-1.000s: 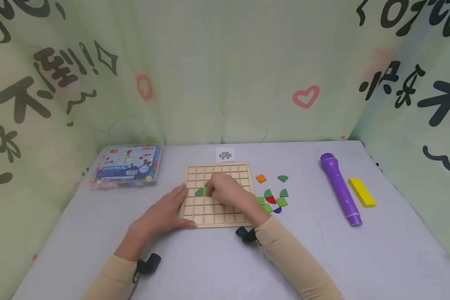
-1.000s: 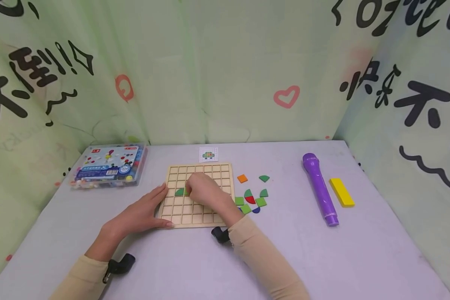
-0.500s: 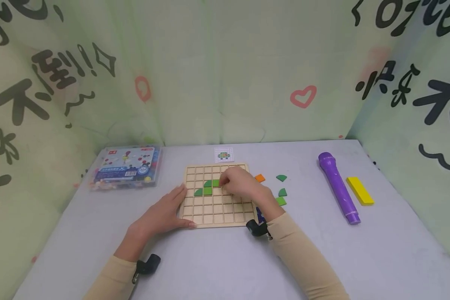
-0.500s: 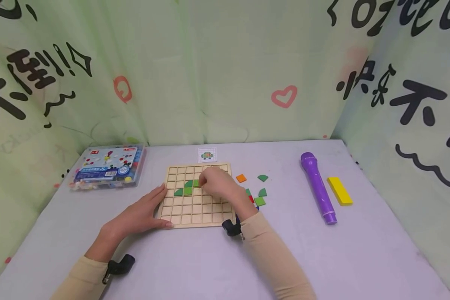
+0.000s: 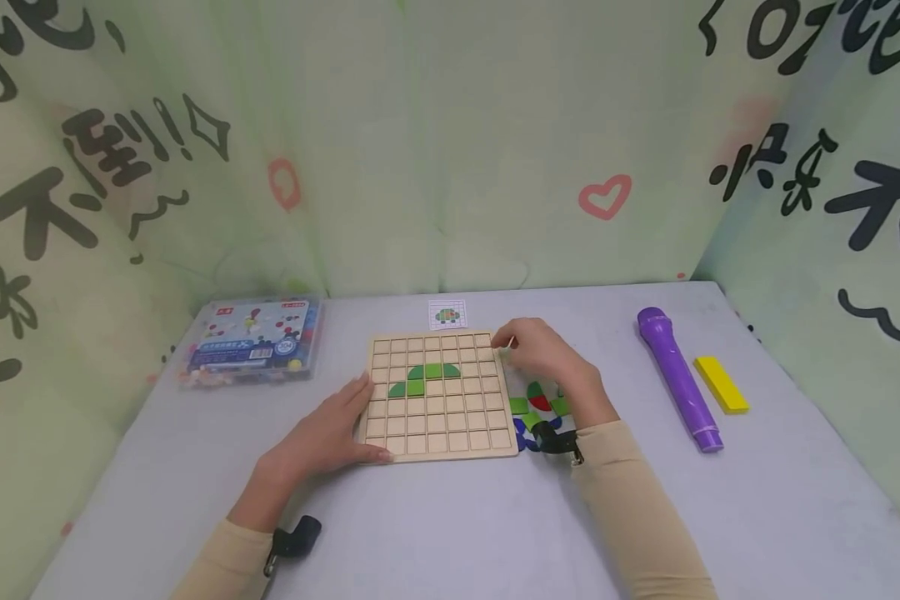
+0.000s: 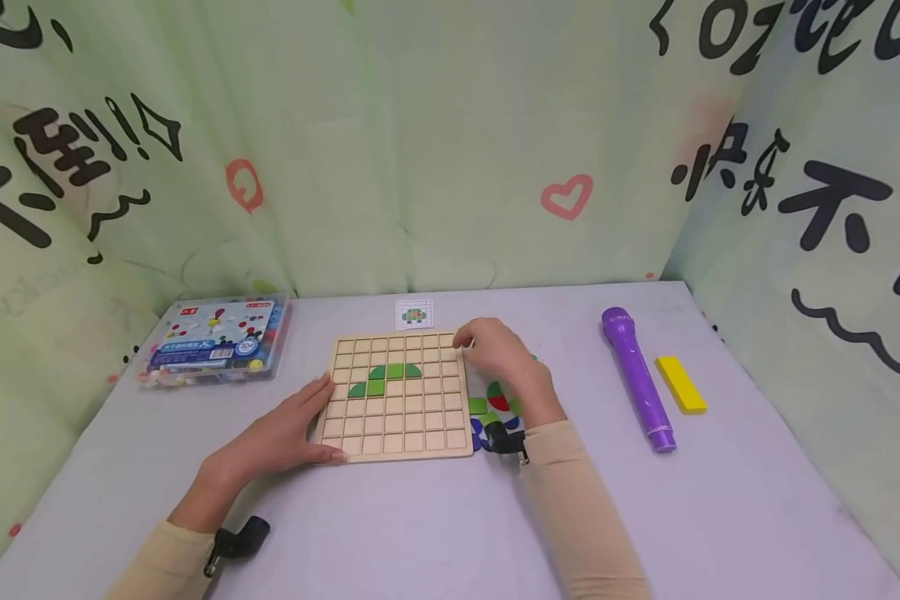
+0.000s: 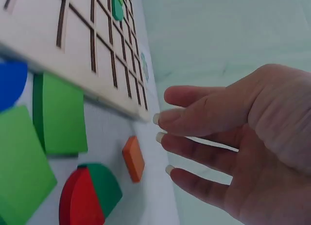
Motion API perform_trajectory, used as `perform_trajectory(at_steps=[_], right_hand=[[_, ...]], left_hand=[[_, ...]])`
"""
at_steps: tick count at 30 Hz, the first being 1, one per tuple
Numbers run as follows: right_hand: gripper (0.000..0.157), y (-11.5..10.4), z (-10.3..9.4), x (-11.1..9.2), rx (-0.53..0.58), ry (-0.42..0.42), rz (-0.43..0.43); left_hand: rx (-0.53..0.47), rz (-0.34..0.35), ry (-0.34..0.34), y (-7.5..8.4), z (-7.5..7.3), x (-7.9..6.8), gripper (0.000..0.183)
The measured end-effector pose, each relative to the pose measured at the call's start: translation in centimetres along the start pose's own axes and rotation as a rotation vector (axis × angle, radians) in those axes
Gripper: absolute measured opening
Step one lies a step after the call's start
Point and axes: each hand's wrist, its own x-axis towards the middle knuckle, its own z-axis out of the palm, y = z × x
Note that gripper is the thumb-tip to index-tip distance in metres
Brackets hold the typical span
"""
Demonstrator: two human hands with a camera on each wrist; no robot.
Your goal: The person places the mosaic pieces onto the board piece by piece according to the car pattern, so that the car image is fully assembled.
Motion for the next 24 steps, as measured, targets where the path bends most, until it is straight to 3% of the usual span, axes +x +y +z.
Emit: perform_trajectory(at_steps=[9, 16, 24], right_hand=[[0.029, 1.9, 0.7, 0.4, -0.052, -0.008, 0.097], [0.007, 1.8, 0.5, 0.5, -0.073, 0.047, 0.072], [0.011, 0.9, 0.7, 0.8, -0.002, 0.046, -0.014]], left_hand=[[0.000, 0.000, -0.001, 0.0, 0.2, -0.2, 0.121], [0.000, -0.006, 0.006, 0.2, -0.1, -0.2, 0.120], [0.005, -0.004, 0.004, 0.2, -0.2, -0.1, 0.119]])
